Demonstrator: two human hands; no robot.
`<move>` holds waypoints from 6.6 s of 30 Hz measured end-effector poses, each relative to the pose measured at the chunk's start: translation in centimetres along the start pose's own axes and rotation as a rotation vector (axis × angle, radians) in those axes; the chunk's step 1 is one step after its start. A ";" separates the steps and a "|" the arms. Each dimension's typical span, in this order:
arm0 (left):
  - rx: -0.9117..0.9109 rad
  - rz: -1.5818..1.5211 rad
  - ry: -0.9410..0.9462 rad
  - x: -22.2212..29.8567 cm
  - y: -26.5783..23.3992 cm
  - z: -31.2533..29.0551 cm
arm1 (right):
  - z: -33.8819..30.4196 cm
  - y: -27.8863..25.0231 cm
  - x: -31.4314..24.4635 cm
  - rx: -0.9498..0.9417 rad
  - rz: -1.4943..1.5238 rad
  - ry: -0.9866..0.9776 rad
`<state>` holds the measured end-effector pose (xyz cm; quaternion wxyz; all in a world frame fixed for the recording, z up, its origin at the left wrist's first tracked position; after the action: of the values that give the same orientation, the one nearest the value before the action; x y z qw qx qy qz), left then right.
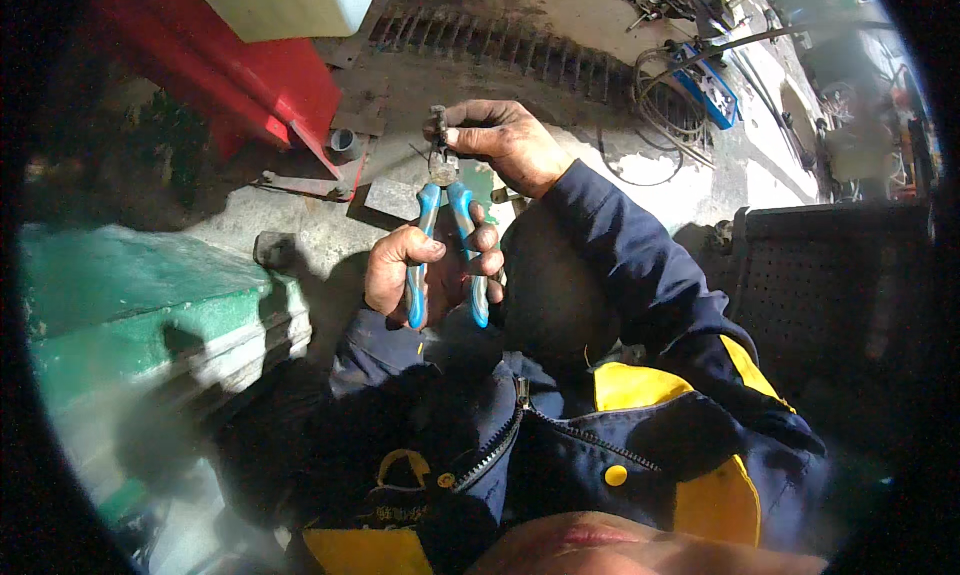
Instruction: The person sits on the floor and uses a hammer and pliers to remove a pin from a mechanical component. They then inspect the part and reassemble it with a socket wrench.
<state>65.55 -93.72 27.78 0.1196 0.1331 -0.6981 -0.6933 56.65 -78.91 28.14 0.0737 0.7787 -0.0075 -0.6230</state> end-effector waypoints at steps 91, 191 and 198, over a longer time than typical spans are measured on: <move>0.539 1.415 0.719 12.5 -7.0 9.2 | 0.5 -8.3 4.2 0.346 -0.173 -0.077; 1.123 2.077 0.737 20.2 -27.9 -4.0 | -8.1 2.5 13.2 0.206 -0.230 0.299; 1.153 1.998 0.721 19.8 -27.8 -4.2 | -7.0 3.0 17.5 0.173 -0.305 0.331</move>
<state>49.08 -104.73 -0.32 0.7139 -0.2456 -0.6261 0.1951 67.57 -82.94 13.03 -0.0878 0.8658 0.0690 -0.4877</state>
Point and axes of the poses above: each hand's wrist, its own z-axis towards the middle knuckle, its own y-axis out of the palm, x = y × z, the point moved 7 cm from there along z, towards the middle knuckle, and after that the axes turned 1 degree about -z, right-handed, at the moved point
